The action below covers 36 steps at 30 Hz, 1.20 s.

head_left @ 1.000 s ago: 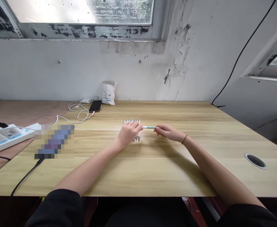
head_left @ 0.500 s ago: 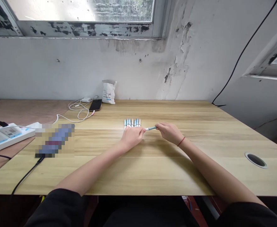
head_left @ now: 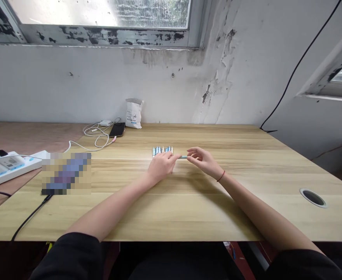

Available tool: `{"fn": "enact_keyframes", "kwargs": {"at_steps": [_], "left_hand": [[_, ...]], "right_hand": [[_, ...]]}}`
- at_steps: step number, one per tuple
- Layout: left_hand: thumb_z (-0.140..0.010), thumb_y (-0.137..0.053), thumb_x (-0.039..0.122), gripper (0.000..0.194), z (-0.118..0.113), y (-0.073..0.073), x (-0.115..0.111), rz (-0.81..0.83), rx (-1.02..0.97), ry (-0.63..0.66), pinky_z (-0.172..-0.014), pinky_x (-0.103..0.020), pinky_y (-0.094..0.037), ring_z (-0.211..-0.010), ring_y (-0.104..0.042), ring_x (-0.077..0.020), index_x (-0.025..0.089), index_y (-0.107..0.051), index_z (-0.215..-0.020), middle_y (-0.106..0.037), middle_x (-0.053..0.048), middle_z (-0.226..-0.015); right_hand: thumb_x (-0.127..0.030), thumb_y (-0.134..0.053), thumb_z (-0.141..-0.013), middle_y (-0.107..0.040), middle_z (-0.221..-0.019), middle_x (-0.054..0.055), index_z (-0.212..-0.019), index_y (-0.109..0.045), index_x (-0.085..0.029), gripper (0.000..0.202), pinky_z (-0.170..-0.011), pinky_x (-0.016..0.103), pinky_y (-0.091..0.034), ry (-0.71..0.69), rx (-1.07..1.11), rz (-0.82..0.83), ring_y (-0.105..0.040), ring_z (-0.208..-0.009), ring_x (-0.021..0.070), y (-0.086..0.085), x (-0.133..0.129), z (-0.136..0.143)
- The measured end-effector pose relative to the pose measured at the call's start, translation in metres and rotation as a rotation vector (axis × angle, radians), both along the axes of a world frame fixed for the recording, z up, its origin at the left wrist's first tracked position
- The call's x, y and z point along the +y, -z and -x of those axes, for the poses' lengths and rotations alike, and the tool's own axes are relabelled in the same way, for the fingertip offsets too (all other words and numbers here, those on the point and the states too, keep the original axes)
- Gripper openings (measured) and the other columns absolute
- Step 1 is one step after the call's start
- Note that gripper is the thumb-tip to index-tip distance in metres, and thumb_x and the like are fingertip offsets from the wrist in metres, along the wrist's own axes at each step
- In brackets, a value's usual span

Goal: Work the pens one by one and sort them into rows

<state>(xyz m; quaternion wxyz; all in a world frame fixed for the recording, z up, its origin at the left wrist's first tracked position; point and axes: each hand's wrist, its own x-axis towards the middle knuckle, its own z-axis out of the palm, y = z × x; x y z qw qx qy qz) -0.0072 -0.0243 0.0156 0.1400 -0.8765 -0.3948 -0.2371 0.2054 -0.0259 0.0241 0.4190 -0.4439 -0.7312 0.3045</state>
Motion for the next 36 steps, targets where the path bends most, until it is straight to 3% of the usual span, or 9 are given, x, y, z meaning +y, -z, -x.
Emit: {"fn": "enact_keyframes", "kwargs": {"at_steps": [5,10,12,15,17,23,28,32,36], "left_hand": [[-0.093,-0.035,0.044,0.032,-0.002,-0.0025,-0.0036,-0.013,-0.014,-0.035,-0.064,-0.026,-0.036,-0.072,-0.054,-0.0143,0.025,-0.06,-0.099,-0.057,-0.002,-0.082],[-0.095,-0.03,0.043,0.036,-0.0022,-0.0027,-0.0045,0.039,-0.03,-0.076,-0.059,-0.024,-0.033,-0.07,-0.055,-0.0132,0.023,-0.06,-0.094,-0.059,-0.002,-0.081],[-0.095,-0.028,0.042,0.037,-0.0025,-0.0032,-0.0053,0.052,-0.034,-0.073,-0.059,-0.023,-0.033,-0.07,-0.056,-0.0132,0.023,-0.06,-0.094,-0.06,-0.003,-0.081],[-0.095,-0.026,0.042,0.04,-0.0031,-0.004,-0.0071,0.069,-0.021,-0.086,-0.056,-0.023,-0.032,-0.07,-0.057,-0.0133,0.022,-0.06,-0.093,-0.06,-0.003,-0.08],[-0.095,-0.025,0.042,0.039,-0.0033,-0.004,-0.008,0.082,-0.019,-0.108,-0.054,-0.023,-0.031,-0.068,-0.057,-0.0132,0.024,-0.06,-0.098,-0.06,-0.003,-0.079],[-0.095,-0.029,0.035,0.034,-0.0028,-0.0016,-0.0079,0.097,0.006,-0.106,-0.049,-0.023,-0.031,-0.061,-0.054,-0.0132,0.037,-0.049,-0.121,-0.058,-0.001,-0.077],[-0.094,-0.032,0.035,0.032,-0.0037,-0.0016,-0.0085,0.114,-0.018,-0.092,-0.051,-0.022,-0.033,-0.062,-0.055,-0.013,0.036,-0.054,-0.117,-0.057,-0.002,-0.078],[-0.092,-0.035,0.047,0.032,-0.0046,-0.0027,-0.0087,0.121,-0.054,-0.111,-0.052,-0.022,-0.035,-0.064,-0.057,-0.0135,0.034,-0.055,-0.114,-0.06,-0.002,-0.082],[-0.093,-0.035,0.043,0.03,-0.0045,-0.0029,-0.0083,0.127,-0.071,-0.122,-0.052,-0.022,-0.036,-0.066,-0.059,-0.014,0.031,-0.055,-0.112,-0.062,-0.001,-0.085]], "right_hand": [[-0.051,-0.044,-0.085,-0.063,-0.069,0.005,-0.071,-0.062,-0.016,0.042,-0.058,0.027,-0.046,-0.077,-0.104,0.072,-0.056,-0.06,0.0131,-0.0034,-0.0035,0.0014],[-0.049,-0.058,-0.076,-0.064,-0.083,0.005,-0.088,-0.061,-0.019,0.032,-0.059,0.026,-0.046,-0.022,-0.043,-0.059,-0.058,-0.072,0.0154,0.0003,-0.0035,0.0045],[-0.049,-0.055,-0.079,-0.064,-0.086,0.005,-0.093,-0.061,-0.019,0.034,-0.059,0.026,-0.046,-0.024,-0.041,-0.01,-0.059,-0.071,0.0148,0.0003,-0.0036,0.0045],[-0.05,-0.042,-0.086,-0.064,-0.073,0.005,-0.082,-0.062,-0.016,0.04,-0.058,0.027,-0.046,-0.077,-0.079,0.105,-0.057,-0.061,0.0132,0.0,-0.0036,0.0039],[-0.049,-0.043,-0.086,-0.064,-0.071,0.005,-0.078,-0.062,-0.016,0.04,-0.058,0.027,-0.047,-0.097,-0.08,0.107,-0.057,-0.06,0.013,0.0006,-0.0034,0.0038],[-0.047,-0.054,-0.08,-0.065,-0.092,0.007,-0.103,-0.057,-0.019,0.037,-0.059,0.027,-0.049,-0.085,0.012,0.061,-0.061,-0.069,0.0143,0.0019,-0.0036,0.0048],[-0.05,-0.037,-0.088,-0.063,-0.07,0.005,-0.077,-0.058,-0.015,0.042,-0.053,0.025,-0.047,-0.111,-0.021,0.118,-0.057,-0.057,0.0118,0.0039,-0.0036,0.0058],[-0.046,-0.049,-0.084,-0.064,-0.08,0.006,-0.093,-0.057,-0.018,0.031,-0.059,0.028,-0.05,-0.079,0.01,0.041,-0.061,-0.069,0.0149,0.0055,-0.0033,0.006],[-0.044,-0.052,-0.082,-0.063,-0.086,0.007,-0.094,-0.055,-0.019,0.028,-0.061,0.029,-0.051,-0.034,0.02,-0.013,-0.062,-0.076,0.0167,0.0048,-0.0031,0.0056]]}}
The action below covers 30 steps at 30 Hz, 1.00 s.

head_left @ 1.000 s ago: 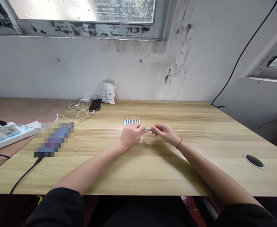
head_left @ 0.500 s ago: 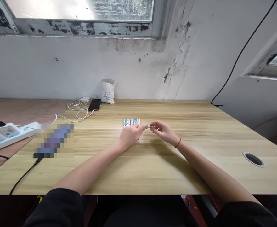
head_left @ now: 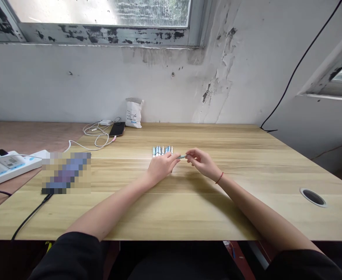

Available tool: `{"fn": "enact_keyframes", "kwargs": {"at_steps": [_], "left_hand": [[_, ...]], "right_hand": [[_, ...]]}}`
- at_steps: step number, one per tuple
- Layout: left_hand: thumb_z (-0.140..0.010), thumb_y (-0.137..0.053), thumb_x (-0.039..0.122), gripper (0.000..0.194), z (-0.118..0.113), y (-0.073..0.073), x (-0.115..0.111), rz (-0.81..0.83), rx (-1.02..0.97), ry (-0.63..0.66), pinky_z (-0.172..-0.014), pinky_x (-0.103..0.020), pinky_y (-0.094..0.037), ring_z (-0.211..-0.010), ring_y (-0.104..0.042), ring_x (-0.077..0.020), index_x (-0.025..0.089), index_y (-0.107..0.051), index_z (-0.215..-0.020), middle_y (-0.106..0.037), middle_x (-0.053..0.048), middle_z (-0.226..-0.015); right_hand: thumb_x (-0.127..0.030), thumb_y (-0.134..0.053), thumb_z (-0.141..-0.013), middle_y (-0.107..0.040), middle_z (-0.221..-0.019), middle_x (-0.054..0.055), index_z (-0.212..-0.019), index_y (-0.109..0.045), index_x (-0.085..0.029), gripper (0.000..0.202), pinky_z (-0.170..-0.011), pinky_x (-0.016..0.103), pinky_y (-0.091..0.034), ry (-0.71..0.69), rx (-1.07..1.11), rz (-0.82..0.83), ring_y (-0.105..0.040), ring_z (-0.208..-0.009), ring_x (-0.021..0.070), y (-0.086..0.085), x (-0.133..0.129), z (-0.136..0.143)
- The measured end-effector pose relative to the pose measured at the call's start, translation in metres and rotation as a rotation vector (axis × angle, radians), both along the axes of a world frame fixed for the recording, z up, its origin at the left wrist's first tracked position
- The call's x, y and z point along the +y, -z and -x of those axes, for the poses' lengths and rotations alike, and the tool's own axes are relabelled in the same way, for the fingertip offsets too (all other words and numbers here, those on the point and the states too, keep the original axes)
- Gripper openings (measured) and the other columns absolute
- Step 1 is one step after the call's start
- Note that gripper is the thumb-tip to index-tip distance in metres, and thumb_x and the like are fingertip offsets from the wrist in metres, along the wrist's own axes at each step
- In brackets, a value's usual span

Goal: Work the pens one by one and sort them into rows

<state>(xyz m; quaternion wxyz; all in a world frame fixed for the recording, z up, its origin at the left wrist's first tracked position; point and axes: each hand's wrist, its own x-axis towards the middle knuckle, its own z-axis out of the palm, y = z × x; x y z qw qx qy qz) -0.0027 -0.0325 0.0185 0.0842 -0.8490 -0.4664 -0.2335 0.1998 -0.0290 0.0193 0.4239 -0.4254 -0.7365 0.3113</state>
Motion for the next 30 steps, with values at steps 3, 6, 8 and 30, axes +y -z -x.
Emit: {"fn": "enact_keyframes", "kwargs": {"at_steps": [3,6,8,30], "left_hand": [[-0.094,-0.034,0.038,0.028,0.0002,0.0004,0.0,-0.006,-0.027,0.02,-0.054,-0.022,-0.037,-0.07,-0.06,-0.0142,0.026,-0.054,-0.11,-0.063,-0.002,-0.09],[-0.094,-0.033,0.033,0.028,0.0003,0.0012,0.0,-0.014,-0.046,0.058,-0.057,-0.022,-0.04,-0.075,-0.06,-0.0141,0.023,-0.052,-0.111,-0.063,-0.003,-0.094],[-0.094,-0.033,0.031,0.029,0.0006,0.0015,-0.0002,-0.019,-0.041,0.095,-0.058,-0.021,-0.041,-0.075,-0.06,-0.0135,0.024,-0.05,-0.117,-0.062,-0.003,-0.093],[-0.09,-0.033,0.025,0.035,0.0037,-0.0002,-0.0005,0.038,-0.066,0.201,-0.057,-0.021,-0.041,-0.06,-0.053,-0.0108,0.028,-0.048,-0.122,-0.056,-0.001,-0.081]], "right_hand": [[-0.045,-0.053,-0.082,-0.063,-0.087,0.007,-0.094,-0.054,-0.019,0.028,-0.059,0.029,-0.05,0.001,0.03,0.012,-0.062,-0.074,0.0164,-0.0009,0.0003,-0.0004],[-0.046,-0.053,-0.082,-0.063,-0.087,0.007,-0.094,-0.054,-0.019,0.03,-0.058,0.029,-0.05,-0.008,0.052,0.03,-0.062,-0.072,0.0161,-0.001,0.0005,-0.0002],[-0.046,-0.053,-0.082,-0.064,-0.086,0.007,-0.095,-0.055,-0.019,0.03,-0.058,0.029,-0.05,-0.02,0.049,0.028,-0.062,-0.072,0.0162,-0.0007,0.0003,0.0001],[-0.041,-0.051,-0.083,-0.064,-0.085,0.007,-0.095,-0.052,-0.018,0.026,-0.059,0.028,-0.049,-0.107,0.106,0.125,-0.059,-0.072,0.0148,-0.01,-0.004,-0.0018]]}}
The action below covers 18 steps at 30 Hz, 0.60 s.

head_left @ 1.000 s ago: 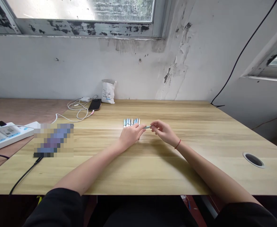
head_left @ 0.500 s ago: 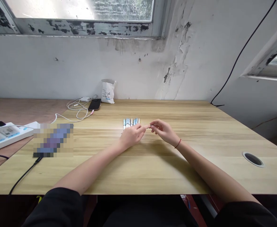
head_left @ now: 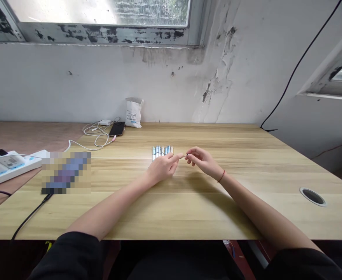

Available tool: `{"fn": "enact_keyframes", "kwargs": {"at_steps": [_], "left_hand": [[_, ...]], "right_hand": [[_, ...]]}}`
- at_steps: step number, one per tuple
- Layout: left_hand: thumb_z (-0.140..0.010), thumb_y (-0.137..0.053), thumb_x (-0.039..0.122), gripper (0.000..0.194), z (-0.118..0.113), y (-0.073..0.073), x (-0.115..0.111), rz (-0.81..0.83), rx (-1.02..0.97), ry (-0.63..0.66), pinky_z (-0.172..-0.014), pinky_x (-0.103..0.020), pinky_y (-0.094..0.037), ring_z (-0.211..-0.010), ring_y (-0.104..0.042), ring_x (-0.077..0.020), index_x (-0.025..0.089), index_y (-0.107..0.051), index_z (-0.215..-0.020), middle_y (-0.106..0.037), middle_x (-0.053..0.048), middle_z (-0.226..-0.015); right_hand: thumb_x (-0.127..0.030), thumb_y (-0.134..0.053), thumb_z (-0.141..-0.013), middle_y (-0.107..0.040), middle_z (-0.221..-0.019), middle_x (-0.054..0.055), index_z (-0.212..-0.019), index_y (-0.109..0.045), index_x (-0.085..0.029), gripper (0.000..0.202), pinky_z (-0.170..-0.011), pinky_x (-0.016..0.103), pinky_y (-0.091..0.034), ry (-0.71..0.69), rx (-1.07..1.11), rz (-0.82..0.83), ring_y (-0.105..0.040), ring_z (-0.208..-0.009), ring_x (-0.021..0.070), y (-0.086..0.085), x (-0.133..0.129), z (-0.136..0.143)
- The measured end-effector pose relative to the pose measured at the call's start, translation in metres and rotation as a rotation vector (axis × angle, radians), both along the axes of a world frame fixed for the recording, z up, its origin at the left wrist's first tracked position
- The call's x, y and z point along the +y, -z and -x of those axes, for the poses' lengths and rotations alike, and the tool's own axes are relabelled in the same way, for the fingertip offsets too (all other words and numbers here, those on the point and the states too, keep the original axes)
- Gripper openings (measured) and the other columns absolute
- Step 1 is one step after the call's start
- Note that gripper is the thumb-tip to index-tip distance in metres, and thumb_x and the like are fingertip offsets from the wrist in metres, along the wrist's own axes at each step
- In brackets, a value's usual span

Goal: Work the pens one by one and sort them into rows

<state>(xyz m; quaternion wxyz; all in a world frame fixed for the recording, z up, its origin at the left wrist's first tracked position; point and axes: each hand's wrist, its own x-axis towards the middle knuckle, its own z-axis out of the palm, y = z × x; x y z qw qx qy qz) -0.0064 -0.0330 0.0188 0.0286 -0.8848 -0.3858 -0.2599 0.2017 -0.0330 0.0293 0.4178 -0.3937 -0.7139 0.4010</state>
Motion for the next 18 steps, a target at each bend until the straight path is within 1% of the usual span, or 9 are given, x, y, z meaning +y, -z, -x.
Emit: {"fn": "enact_keyframes", "kwargs": {"at_steps": [3,5,9,13,16,18], "left_hand": [[-0.09,-0.033,0.025,0.035,0.0007,-0.0002,0.0007,-0.008,0.001,-0.016,-0.057,-0.021,-0.04,-0.06,-0.053,-0.0108,0.028,-0.048,-0.122,-0.057,-0.001,-0.082],[-0.09,-0.033,0.025,0.035,0.0006,-0.0001,0.0008,-0.01,0.004,-0.018,-0.056,-0.021,-0.04,-0.061,-0.054,-0.0108,0.028,-0.048,-0.122,-0.058,-0.001,-0.083],[-0.091,-0.033,0.025,0.034,-0.0004,0.0014,0.0008,-0.012,-0.002,0.001,-0.058,-0.022,-0.041,-0.065,-0.057,-0.0121,0.027,-0.045,-0.122,-0.06,-0.001,-0.086],[-0.092,-0.033,0.027,0.03,-0.0017,0.0022,0.0001,0.014,-0.047,-0.011,-0.057,-0.023,-0.042,-0.067,-0.06,-0.0139,0.022,-0.041,-0.12,-0.063,-0.002,-0.086],[-0.092,-0.033,0.028,0.024,-0.0025,0.001,-0.0014,0.031,-0.056,-0.001,-0.055,-0.024,-0.041,-0.065,-0.06,-0.0145,0.019,-0.043,-0.112,-0.063,-0.002,-0.081],[-0.093,-0.033,0.027,0.021,-0.0026,0.0003,-0.0021,0.027,-0.056,0.018,-0.057,-0.024,-0.041,-0.067,-0.06,-0.0145,0.019,-0.045,-0.107,-0.063,-0.002,-0.083]], "right_hand": [[-0.037,-0.049,-0.083,-0.06,-0.079,0.003,-0.095,-0.053,-0.019,0.022,-0.052,0.025,-0.044,0.038,-0.009,-0.02,-0.052,-0.059,0.0103,-0.0026,0.001,-0.0024],[-0.036,-0.047,-0.083,-0.057,-0.075,0.001,-0.094,-0.056,-0.019,0.022,-0.05,0.024,-0.042,0.052,-0.053,-0.041,-0.048,-0.056,0.0091,-0.0049,0.0005,-0.0028],[-0.043,-0.05,-0.083,-0.058,-0.075,0.002,-0.092,-0.06,-0.019,0.027,-0.054,0.026,-0.042,0.038,-0.13,-0.08,-0.05,-0.061,0.0116,-0.0074,-0.0023,-0.0003],[-0.048,-0.048,-0.084,-0.061,-0.082,0.005,-0.091,-0.06,-0.02,0.03,-0.06,0.028,-0.044,0.048,-0.132,-0.147,-0.053,-0.069,0.0147,-0.0042,-0.0034,0.0026],[-0.048,-0.047,-0.085,-0.061,-0.081,0.005,-0.091,-0.059,-0.02,0.031,-0.059,0.028,-0.044,0.069,-0.151,-0.174,-0.053,-0.068,0.0154,-0.0009,-0.003,0.0037],[-0.049,-0.046,-0.085,-0.06,-0.077,0.004,-0.09,-0.06,-0.02,0.032,-0.057,0.028,-0.042,0.077,-0.166,-0.189,-0.051,-0.064,0.0146,0.0004,-0.0027,0.0041]]}}
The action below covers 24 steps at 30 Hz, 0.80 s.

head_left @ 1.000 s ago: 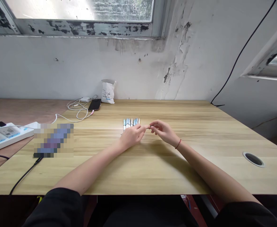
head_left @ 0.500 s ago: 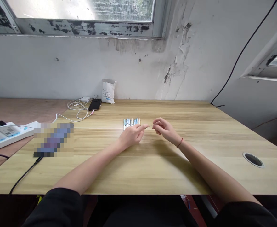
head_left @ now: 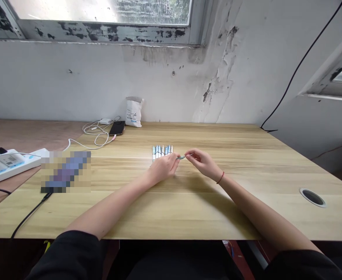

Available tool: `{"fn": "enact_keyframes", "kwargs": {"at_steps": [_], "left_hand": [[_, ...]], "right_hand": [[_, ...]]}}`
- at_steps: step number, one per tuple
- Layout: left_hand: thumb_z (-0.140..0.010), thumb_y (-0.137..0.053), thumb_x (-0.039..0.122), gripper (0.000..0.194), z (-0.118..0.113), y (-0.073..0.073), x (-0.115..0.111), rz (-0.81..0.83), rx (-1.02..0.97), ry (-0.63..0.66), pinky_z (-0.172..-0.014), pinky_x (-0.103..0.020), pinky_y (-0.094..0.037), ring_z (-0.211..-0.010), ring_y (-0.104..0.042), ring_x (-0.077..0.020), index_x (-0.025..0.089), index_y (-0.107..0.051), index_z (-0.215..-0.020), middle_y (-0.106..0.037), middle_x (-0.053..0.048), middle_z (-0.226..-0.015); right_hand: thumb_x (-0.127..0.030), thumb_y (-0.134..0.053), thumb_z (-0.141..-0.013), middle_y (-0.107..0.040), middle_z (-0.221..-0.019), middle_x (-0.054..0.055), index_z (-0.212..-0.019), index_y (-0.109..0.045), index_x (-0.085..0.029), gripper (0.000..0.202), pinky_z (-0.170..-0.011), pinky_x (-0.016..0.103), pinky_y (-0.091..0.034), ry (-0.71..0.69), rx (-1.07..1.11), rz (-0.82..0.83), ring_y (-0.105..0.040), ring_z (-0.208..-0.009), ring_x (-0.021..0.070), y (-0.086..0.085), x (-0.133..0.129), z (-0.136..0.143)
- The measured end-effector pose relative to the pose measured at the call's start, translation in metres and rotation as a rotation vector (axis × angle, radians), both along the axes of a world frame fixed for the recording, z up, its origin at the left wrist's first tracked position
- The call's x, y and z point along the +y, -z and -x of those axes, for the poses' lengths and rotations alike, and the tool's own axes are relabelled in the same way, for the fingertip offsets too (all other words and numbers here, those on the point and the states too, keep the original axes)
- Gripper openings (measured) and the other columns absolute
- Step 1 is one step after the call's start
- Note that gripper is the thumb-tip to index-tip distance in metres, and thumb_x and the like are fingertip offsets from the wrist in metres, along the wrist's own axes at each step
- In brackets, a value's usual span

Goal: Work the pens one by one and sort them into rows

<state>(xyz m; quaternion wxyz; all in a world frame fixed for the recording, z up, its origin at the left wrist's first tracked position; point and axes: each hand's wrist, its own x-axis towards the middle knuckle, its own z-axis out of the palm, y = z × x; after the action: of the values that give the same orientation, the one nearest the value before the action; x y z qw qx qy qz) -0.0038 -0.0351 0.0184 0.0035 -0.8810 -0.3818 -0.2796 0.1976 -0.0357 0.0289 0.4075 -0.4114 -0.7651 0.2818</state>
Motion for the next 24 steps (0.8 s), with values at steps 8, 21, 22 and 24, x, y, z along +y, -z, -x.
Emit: {"fn": "enact_keyframes", "kwargs": {"at_steps": [8,21,22,24], "left_hand": [[-0.091,-0.036,0.02,0.021,0.002,0.004,0.006,-0.101,-0.08,0.094,-0.074,-0.026,-0.047,-0.087,-0.06,-0.0154,0.019,-0.045,-0.111,-0.061,-0.005,-0.096],[-0.088,-0.04,0.014,0.026,0.005,0.009,0.015,-0.189,-0.12,0.194,-0.081,-0.032,-0.048,-0.095,-0.057,-0.0183,0.019,-0.048,-0.112,-0.059,-0.006,-0.098],[-0.088,-0.04,0.014,0.026,0.005,0.009,0.016,-0.185,-0.125,0.195,-0.081,-0.033,-0.048,-0.095,-0.056,-0.0183,0.019,-0.048,-0.112,-0.059,-0.006,-0.098],[-0.088,-0.041,0.013,0.026,0.005,0.01,0.017,-0.181,-0.135,0.193,-0.082,-0.033,-0.048,-0.096,-0.056,-0.0184,0.019,-0.049,-0.112,-0.058,-0.007,-0.1]], "right_hand": [[-0.05,-0.052,-0.081,-0.058,-0.072,0.003,-0.096,-0.061,-0.019,0.036,-0.055,0.026,-0.042,-0.001,0.02,0.041,-0.05,-0.062,0.013,0.001,0.003,-0.003],[-0.047,-0.051,-0.083,-0.058,-0.072,0.003,-0.092,-0.063,-0.019,0.032,-0.053,0.026,-0.04,0.018,0.002,0.007,-0.048,-0.06,0.0123,0.001,0.003,-0.004],[-0.047,-0.052,-0.082,-0.059,-0.074,0.003,-0.093,-0.063,-0.019,0.032,-0.054,0.026,-0.041,0.017,0.003,0.009,-0.049,-0.061,0.0127,0.002,0.004,-0.005],[-0.046,-0.054,-0.08,-0.06,-0.075,0.004,-0.097,-0.062,-0.019,0.033,-0.055,0.027,-0.043,0.014,0.001,0.027,-0.051,-0.063,0.0132,0.003,0.006,-0.006]]}}
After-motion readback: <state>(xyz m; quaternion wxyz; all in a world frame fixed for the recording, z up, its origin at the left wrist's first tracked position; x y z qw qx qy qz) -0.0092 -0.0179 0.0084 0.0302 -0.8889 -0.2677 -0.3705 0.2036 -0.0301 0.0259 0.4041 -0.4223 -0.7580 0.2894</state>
